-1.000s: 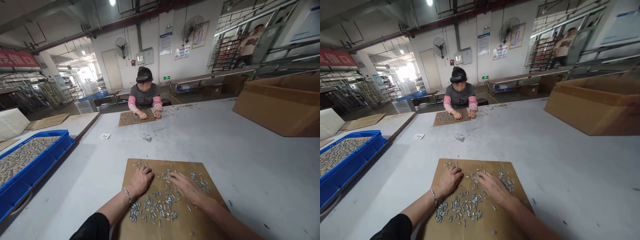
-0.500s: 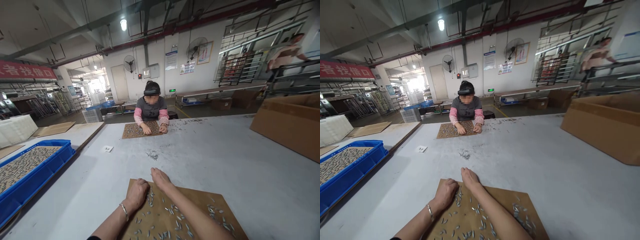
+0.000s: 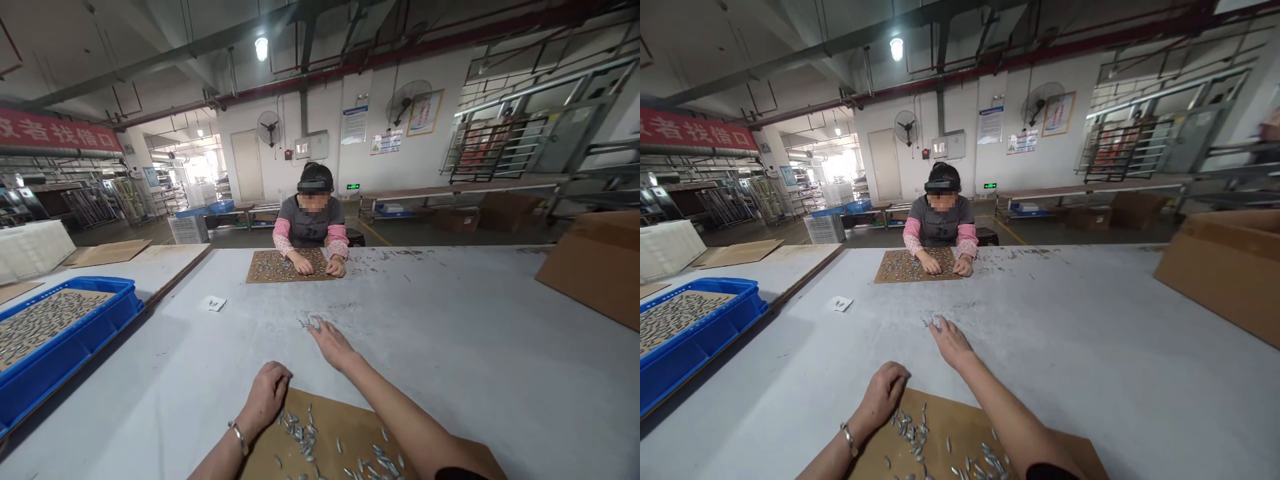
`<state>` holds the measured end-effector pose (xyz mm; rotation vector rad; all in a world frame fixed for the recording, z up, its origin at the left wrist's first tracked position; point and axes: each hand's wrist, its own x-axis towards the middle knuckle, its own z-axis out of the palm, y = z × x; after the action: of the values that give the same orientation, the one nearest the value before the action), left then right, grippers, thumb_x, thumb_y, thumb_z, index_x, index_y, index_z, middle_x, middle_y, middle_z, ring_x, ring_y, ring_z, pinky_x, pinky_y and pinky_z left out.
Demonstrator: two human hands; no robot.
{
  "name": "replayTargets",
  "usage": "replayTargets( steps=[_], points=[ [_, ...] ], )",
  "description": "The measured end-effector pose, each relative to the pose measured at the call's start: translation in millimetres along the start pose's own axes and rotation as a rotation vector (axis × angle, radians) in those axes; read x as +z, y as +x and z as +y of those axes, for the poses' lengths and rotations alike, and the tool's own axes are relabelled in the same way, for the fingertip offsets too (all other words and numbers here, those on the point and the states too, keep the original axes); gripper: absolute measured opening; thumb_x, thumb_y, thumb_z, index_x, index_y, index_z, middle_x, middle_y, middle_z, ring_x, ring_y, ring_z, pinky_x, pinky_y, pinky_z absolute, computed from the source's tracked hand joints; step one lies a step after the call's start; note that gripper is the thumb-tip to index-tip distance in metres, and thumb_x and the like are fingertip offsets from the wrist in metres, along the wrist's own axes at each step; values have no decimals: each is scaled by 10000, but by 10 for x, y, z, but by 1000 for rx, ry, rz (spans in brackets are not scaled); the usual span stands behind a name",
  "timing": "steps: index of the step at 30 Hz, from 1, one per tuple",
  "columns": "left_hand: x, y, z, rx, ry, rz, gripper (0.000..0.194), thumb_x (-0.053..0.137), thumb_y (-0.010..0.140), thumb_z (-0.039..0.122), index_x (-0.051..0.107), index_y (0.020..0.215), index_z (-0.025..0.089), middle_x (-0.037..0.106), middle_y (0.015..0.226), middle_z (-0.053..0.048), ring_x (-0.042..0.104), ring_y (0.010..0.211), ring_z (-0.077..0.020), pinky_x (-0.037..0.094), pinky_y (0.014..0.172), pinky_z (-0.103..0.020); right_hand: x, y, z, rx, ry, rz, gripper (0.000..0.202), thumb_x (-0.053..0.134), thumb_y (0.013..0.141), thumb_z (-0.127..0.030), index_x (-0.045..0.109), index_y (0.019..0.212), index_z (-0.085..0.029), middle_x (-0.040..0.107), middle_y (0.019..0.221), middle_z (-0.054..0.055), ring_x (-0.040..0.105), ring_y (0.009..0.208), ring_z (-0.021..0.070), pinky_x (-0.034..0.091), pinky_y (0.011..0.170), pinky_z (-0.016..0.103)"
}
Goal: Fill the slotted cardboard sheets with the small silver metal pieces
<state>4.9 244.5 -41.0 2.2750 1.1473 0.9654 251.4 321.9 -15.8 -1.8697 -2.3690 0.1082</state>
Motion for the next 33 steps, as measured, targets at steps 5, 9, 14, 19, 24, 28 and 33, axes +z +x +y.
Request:
replayTargets(
  steps=[5, 9, 14, 19, 24, 28, 33],
  points=[
    [23, -58, 13, -37, -27, -19, 244, 454, 990, 209, 698, 986, 207, 721, 1008, -101, 667, 973, -229, 543, 892, -382, 147, 80, -98, -66, -78, 8, 600, 333, 884, 46, 630, 1378, -120, 644, 1357, 214, 621, 1214, 298, 522, 990, 387],
    [37, -47, 10, -45, -21, -12, 246, 448, 992, 209, 694, 992, 203, 716, 1011, -105, 661, 981, -234, 538, 898, -388, 202, -31, -121, -48, -97, 24, 488, 343, 895, 39, 695, 1222, -49, 676, 1205, 278, 659, 1121, 324, 546, 924, 390],
    [45, -54, 8, -44, -17, -20, 250, 447, 980, 184, 697, 980, 194, 716, 1006, -108, 659, 976, -234, 534, 893, -381, 67, 8, -39, 17, -73, 19, 378, 432, 913, 8, 744, 1085, -120, 718, 1121, 215, 701, 1050, 282, 527, 872, 326],
    [31, -62, 25, -59, -25, -23, 257, 444, 986, 181, 701, 982, 200, 717, 1015, -105, 660, 980, -228, 528, 893, -362, -74, -178, 14, 59, -8, 19, 328, 445, 922, -57, 755, 1007, -119, 748, 1040, 172, 720, 953, 241, 500, 838, 307],
    [81, -50, -3, -64, -24, -10, 251, 452, 987, 189, 703, 970, 196, 718, 999, -103, 656, 970, -231, 522, 893, -364, 87, -733, -41, -149, 234, -24, 282, 489, 969, -247, 746, 1082, -216, 769, 1024, 67, 697, 991, 209, 476, 862, 262],
    [90, -49, -10, -62, -23, -4, 253, 454, 976, 173, 706, 981, 196, 722, 1012, -108, 659, 980, -233, 522, 906, -369, 119, -632, -15, -121, 136, -4, 358, 450, 980, -202, 700, 1236, -194, 742, 1173, 110, 677, 1071, 216, 477, 911, 274],
    [63, -64, -7, -57, -28, -4, 248, 455, 980, 174, 701, 977, 201, 718, 1011, -101, 660, 978, -230, 524, 899, -364, 91, -148, -83, 0, -132, 22, 567, 389, 905, 12, 603, 1406, -147, 633, 1397, 183, 629, 1212, 238, 483, 962, 297]
  ],
)
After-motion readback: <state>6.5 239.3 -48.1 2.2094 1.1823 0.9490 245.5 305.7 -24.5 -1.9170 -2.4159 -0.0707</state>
